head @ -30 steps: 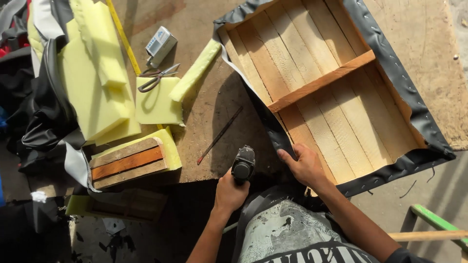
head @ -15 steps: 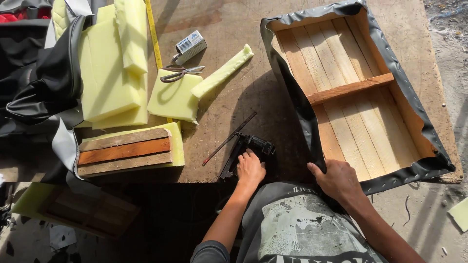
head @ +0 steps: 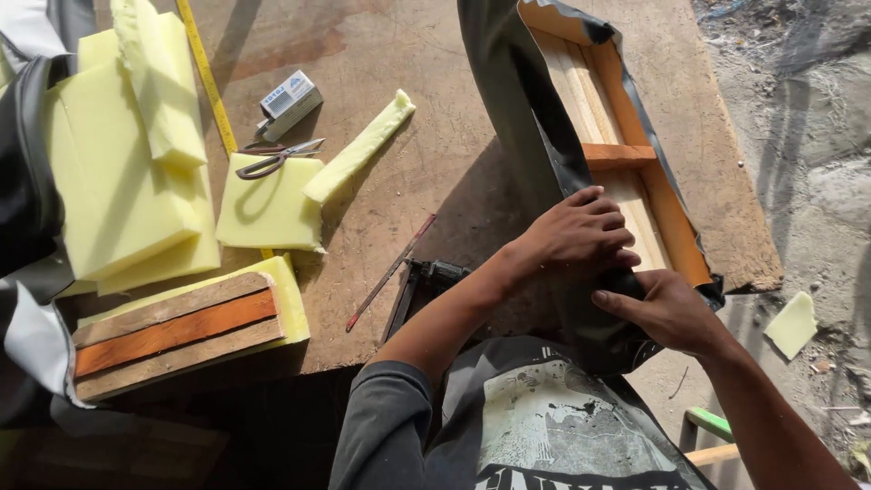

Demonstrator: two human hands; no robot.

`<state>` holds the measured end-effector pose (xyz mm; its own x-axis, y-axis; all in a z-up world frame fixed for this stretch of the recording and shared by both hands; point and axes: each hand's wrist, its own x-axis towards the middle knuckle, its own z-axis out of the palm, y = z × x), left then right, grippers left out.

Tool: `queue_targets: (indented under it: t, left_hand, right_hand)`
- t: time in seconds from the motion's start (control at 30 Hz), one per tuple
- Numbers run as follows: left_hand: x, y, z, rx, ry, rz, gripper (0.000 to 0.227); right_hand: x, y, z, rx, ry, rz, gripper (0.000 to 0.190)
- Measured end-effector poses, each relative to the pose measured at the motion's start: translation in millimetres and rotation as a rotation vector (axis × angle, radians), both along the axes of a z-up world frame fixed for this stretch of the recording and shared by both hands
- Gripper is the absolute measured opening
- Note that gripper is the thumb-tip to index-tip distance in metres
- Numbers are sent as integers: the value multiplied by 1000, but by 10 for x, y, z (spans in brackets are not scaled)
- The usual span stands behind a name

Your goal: Covering a wooden frame with black vinyl material using a staple gun and scissors.

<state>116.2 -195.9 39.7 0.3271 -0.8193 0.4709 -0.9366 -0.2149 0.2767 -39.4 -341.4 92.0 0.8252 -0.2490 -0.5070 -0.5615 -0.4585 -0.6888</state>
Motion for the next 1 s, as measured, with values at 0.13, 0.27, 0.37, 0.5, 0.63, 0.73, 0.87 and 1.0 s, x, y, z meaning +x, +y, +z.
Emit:
queue_targets:
  t: [0.13, 0.27, 0.37, 0.5, 0.63, 0.73, 0.87, 1.0]
  left_hand:
    - [91, -428, 168, -235, -131, -269, 28]
    - [220, -709, 363, -138, -110, -338, 23]
    - [223, -896, 484, -49, -116, -357, 22]
    - [280, -1076, 650, 53, -77, -387, 27]
    - [376, -928, 994, 192, 31, -553, 13]
    - [363, -887, 962, 215, 111, -527, 11]
    - [256, -683, 1056, 192, 233, -392, 16]
    - [166, -600, 1144, 193, 241, -321, 20]
  right_hand:
    - [-119, 42, 779, -91, -40, -85, 33]
    - [-92, 38, 1175, -677, 74, 65, 45]
    - [-138, -134, 898, -679, 48, -19, 42]
    - [-148, -242, 868, -451, 107, -231, 54]
    - [-330, -530, 309, -78, 13, -335, 55]
    - [-384, -511, 129, 181, -157, -344, 52]
    - [-386, -377, 4, 380, -381, -422, 56]
    - [-389, -279, -80, 459, -393, -532, 54]
